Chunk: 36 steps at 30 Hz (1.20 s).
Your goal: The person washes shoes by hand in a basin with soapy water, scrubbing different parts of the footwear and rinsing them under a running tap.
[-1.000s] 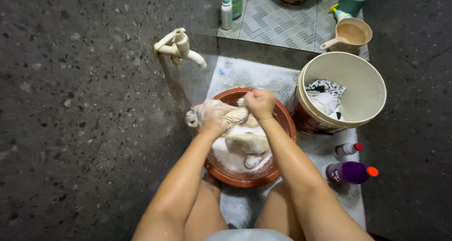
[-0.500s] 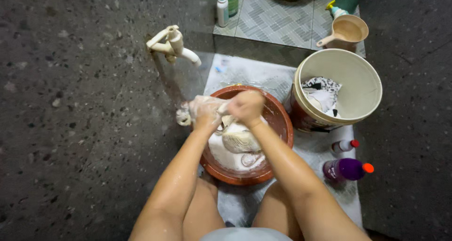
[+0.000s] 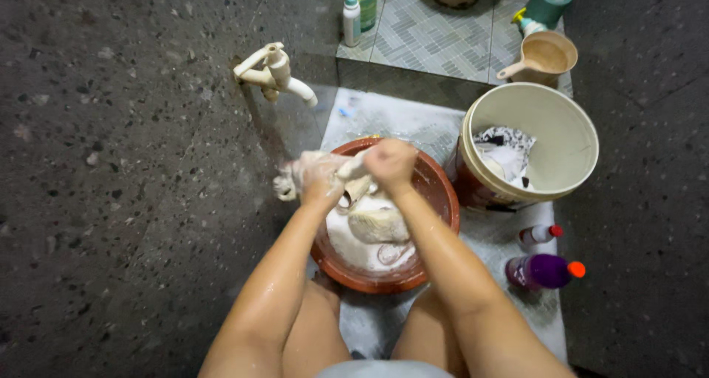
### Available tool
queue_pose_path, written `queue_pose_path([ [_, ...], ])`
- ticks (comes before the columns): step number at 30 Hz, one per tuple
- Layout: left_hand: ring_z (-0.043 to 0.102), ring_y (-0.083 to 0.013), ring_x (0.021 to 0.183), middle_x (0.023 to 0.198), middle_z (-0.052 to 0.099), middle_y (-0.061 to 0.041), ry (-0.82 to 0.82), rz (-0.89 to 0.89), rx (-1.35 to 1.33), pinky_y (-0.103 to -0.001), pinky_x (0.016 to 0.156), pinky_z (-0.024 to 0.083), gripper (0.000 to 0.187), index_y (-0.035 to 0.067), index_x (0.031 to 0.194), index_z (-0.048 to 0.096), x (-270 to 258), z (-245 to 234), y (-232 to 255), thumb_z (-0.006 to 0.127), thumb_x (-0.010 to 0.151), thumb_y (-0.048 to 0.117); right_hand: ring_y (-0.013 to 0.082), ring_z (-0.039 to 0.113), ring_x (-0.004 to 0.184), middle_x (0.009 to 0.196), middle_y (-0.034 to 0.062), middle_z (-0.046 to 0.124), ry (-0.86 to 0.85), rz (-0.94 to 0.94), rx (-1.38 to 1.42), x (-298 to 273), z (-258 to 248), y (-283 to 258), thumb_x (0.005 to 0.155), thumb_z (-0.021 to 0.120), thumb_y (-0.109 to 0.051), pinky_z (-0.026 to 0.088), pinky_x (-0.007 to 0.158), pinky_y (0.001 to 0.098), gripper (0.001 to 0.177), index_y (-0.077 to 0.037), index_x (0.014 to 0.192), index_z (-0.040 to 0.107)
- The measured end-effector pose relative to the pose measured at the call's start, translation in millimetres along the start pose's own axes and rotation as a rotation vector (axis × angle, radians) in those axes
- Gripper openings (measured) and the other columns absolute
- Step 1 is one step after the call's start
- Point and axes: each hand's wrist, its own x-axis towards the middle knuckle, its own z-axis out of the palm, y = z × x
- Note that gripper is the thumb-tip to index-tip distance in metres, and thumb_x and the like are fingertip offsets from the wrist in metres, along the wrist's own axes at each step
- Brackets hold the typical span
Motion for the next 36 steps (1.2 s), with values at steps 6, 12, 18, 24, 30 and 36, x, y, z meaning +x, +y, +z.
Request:
queue_pose_path([
  [6, 0.071, -0.0223, 0.105, 0.105, 0.078, -0.006, -0.026, -0.218, -0.163, -0.033, 0.098, 0.054, 0.021, 0.020, 0.098, 0.082, 2, 5, -1, 0.079, 0.078, 0.022, 0.0185, 0.047, 0.047, 0.054, 0.0119, 0.052, -0.064, 0.547, -0.264, -40, -3, 60, 0.080, 0.073, -0.028, 0.041, 0.051, 0.0368, 0.034, -0.002, 0.060, 0.063],
  [12, 0.063, -0.0218, 0.118, 0.122, 0.074, -0.008, -0.073, 0.002, -0.365, -0.034, 0.108, 0.045, 0.062, 0.010, 0.119, 0.072, 10, 2, -10, 0.091, 0.060, 0.009, 0.0156, 0.058, 0.069, 0.080, 0.0066, 0.066, -0.121, 1.083, 0.340, -17, -23, 74, 0.089, 0.079, -0.040, 0.047, 0.062, 0.0341, 0.043, 0.001, 0.095, 0.068],
  [18, 0.063, -0.0187, 0.123, 0.136, 0.064, -0.006, -0.189, -0.112, -0.592, -0.029, 0.107, 0.051, 0.078, 0.007, 0.140, 0.058, 7, 7, 16, 0.086, 0.067, 0.010, 0.0245, 0.060, 0.108, 0.118, 0.0155, 0.062, -0.556, 0.226, 0.166, 14, -55, -13, 0.059, 0.098, -0.025, 0.049, 0.091, 0.0383, 0.080, 0.003, 0.124, 0.059],
  [24, 0.066, -0.0187, 0.115, 0.125, 0.069, -0.009, -0.221, -0.015, -0.362, -0.031, 0.102, 0.051, 0.067, 0.005, 0.128, 0.065, 4, -6, 36, 0.094, 0.069, 0.010, 0.0269, 0.059, 0.096, 0.104, 0.0127, 0.059, -0.559, 0.186, -0.016, 21, -67, -29, 0.061, 0.097, -0.022, 0.051, 0.085, 0.0363, 0.063, 0.000, 0.107, 0.060],
  [30, 0.072, -0.0198, 0.100, 0.111, 0.075, -0.007, -0.086, -0.146, -0.693, -0.032, 0.092, 0.058, 0.060, 0.006, 0.125, 0.064, -4, 18, 30, 0.087, 0.070, 0.012, 0.0098, 0.062, 0.093, 0.105, 0.0030, 0.066, -0.491, 0.566, 0.436, 12, -73, -6, 0.075, 0.086, -0.022, 0.053, 0.081, 0.0296, 0.050, -0.007, 0.116, 0.063],
  [36, 0.074, -0.0226, 0.103, 0.104, 0.079, -0.011, -0.013, 0.061, -0.489, -0.035, 0.096, 0.057, 0.024, 0.005, 0.100, 0.079, -5, 22, 11, 0.074, 0.077, 0.000, 0.0096, 0.050, 0.056, 0.058, 0.0001, 0.056, -0.190, 0.620, 0.143, 4, -71, 9, 0.092, 0.077, -0.022, 0.041, 0.051, 0.0318, 0.039, -0.005, 0.060, 0.062],
])
